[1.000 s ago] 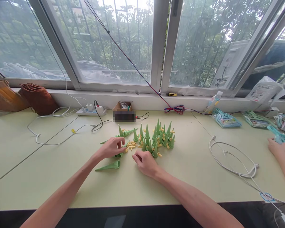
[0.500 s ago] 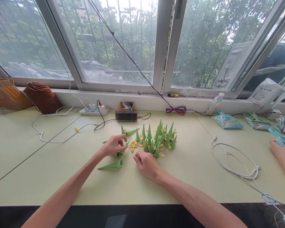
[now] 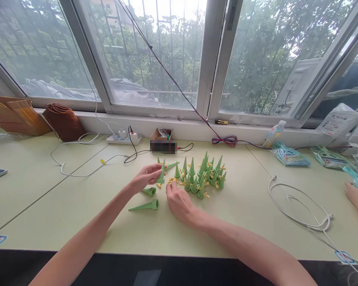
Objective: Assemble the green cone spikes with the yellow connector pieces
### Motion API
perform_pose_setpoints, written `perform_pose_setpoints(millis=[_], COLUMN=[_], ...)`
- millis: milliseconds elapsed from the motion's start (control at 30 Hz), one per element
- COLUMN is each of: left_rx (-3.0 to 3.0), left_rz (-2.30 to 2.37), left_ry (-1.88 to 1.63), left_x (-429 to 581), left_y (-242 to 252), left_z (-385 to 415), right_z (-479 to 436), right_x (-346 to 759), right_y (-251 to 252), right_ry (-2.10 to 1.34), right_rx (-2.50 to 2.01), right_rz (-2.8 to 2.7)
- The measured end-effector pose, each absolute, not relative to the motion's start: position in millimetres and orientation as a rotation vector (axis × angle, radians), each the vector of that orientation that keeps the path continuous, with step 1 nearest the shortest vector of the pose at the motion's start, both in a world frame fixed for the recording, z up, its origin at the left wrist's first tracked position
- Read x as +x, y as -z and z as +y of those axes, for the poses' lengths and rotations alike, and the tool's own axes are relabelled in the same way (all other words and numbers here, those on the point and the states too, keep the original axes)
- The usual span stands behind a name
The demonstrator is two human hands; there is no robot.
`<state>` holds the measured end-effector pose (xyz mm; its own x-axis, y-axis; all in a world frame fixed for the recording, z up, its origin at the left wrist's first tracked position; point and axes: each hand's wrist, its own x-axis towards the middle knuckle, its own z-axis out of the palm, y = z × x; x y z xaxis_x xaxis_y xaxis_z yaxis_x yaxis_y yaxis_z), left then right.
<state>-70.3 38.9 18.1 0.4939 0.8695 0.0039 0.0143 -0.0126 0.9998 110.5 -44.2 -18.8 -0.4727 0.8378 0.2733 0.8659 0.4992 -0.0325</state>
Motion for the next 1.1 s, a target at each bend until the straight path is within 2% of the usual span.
perform_pose_setpoints(millis=[200, 1100], left_rx=[1.374, 1.348], left_rz=[0.849, 0.873], left_ry=[-0.877, -0.851], left_x=[-70.4, -66.7], left_y=[-21.5, -21.8], left_z=[36.7, 33.5], right_z=[-35.3, -36.7], right_x=[97.8, 103.8], right_y=[15.1, 13.9], right_ry=[0.077, 0.004], right_rx=[-1.699, -1.728], right_rz=[-2.531, -2.422])
